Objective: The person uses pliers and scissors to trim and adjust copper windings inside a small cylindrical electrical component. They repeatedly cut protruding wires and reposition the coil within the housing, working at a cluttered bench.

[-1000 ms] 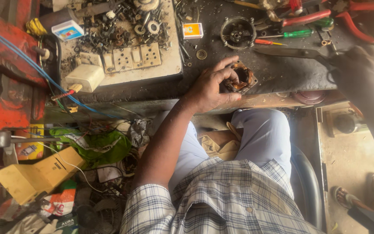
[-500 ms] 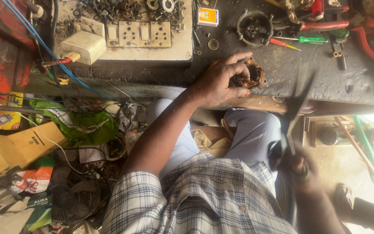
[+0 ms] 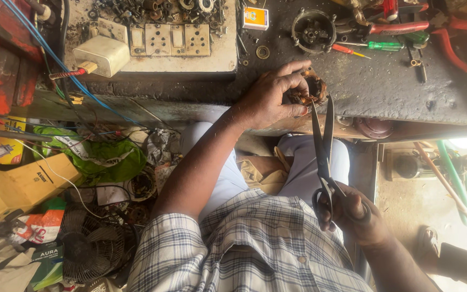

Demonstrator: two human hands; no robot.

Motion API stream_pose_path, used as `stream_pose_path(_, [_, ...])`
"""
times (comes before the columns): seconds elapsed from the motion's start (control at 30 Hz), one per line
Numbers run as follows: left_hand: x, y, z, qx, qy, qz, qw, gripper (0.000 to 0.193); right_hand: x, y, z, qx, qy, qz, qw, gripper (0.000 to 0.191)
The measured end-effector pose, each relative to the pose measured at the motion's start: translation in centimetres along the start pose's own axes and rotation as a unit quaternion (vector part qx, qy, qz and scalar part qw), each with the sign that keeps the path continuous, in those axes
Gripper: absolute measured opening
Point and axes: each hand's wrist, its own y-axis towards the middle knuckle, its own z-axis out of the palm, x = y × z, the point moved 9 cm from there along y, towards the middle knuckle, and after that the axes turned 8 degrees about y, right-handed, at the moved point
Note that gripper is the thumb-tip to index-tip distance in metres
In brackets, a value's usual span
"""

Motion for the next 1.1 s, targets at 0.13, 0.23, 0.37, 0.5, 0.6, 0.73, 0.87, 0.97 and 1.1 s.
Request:
stream_pose_path(0.13, [-0.2,0.0,0.0,-0.006,0.018,0.017,1.000,0.036,-0.2,0.1,-0.3,0.002,0.011,0.013,1.000,0.088])
stream_pose_path(0.23, [-0.3,0.0,-0.1,-0.013,0.030,0.026,0.999,0.036,-0.6,-0.1,-0.7,0.005,0.019,0.020,1.000,0.085])
stream_pose_path(0.37, [0.2,-0.1,0.2,0.001,0.015,0.012,1.000,0.034,-1.9,-0.2,-1.7,-0.017,0.055,0.039,0.998,0.087])
stream_pose_path(0.5, [0.1,-0.1,0.2,-0.006,0.019,0.018,1.000,0.034,-2.9,-0.1,-1.7,-0.014,0.126,0.038,0.991,0.087])
stream_pose_path(0.6, [0.0,-0.2,0.2,-0.011,0.035,0.021,0.999,0.034,-3.4,-0.1,-1.4,0.011,0.165,0.040,0.985,0.088])
stream_pose_path(0.73, [-0.3,-0.2,0.1,-0.024,0.045,0.042,0.998,0.034,-3.8,-0.3,-2.3,0.002,0.158,0.037,0.987,0.093])
stream_pose_path(0.87, [0.0,-0.2,0.3,-0.015,0.021,0.029,0.999,0.035,-4.0,-0.4,-2.1,0.039,0.184,0.038,0.981,0.088])
stream_pose_path(0.97, [0.1,-0.1,0.4,-0.010,0.021,0.019,1.000,0.035,-3.8,-0.1,-2.4,0.020,0.165,0.019,0.986,0.087])
stream_pose_path(1.1, [-0.2,-0.2,0.1,-0.018,0.018,0.030,0.999,0.036,-3.4,0.3,-1.7,0.032,0.149,0.016,0.988,0.082])
